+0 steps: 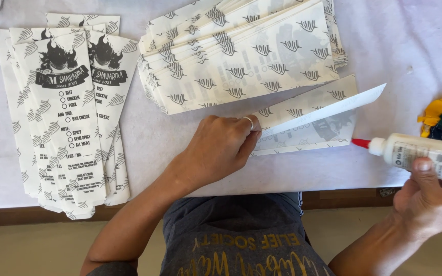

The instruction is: Applying glue to paper packaging sheets and folding them to assemble the final product.

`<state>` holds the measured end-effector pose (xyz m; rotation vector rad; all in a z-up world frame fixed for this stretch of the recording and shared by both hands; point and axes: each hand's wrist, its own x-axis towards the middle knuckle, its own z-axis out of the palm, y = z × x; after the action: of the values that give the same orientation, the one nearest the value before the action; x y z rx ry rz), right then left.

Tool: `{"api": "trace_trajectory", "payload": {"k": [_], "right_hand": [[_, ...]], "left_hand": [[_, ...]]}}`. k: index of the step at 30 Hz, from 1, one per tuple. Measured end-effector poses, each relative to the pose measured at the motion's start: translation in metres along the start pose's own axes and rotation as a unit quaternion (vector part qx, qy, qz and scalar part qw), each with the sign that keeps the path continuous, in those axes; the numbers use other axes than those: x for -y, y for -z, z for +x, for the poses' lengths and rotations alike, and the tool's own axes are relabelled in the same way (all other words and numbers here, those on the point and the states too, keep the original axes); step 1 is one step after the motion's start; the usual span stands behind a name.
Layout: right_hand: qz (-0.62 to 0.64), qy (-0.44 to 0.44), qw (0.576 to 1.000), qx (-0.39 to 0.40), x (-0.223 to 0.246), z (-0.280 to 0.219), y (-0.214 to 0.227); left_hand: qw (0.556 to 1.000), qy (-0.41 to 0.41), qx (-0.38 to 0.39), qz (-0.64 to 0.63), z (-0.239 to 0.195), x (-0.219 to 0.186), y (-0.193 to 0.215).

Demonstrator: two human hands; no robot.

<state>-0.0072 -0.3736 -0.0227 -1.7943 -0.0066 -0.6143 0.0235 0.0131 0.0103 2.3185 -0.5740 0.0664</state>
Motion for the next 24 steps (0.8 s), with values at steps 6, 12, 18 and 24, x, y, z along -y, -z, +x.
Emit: {"api": "trace_trajectory", "payload": {"k": [6, 12, 18, 24], "right_hand": [[0.074, -0.013, 0.997, -0.02, 0.018, 0.002, -0.026], [0.117, -0.115, 0.982, -0.093, -0.003, 0.001, 0.024], [0.079, -0.117, 0.984, -0.106, 0.002, -0.001, 0.009], [0.053, -0.093, 0.992, -0.072, 0.006, -0.001, -0.008]], "left_hand": [[0.999, 0.028, 0.017, -0.024, 0.007, 0.002, 0.006], [0.998, 0.04, 0.039, -0.002, 0.005, 0.0, 0.003], [0.999, 0.012, 0.015, 0.03, 0.002, -0.004, -0.001], [0.999, 0.016, 0.02, 0.027, 0.004, -0.004, 0.0]]}}
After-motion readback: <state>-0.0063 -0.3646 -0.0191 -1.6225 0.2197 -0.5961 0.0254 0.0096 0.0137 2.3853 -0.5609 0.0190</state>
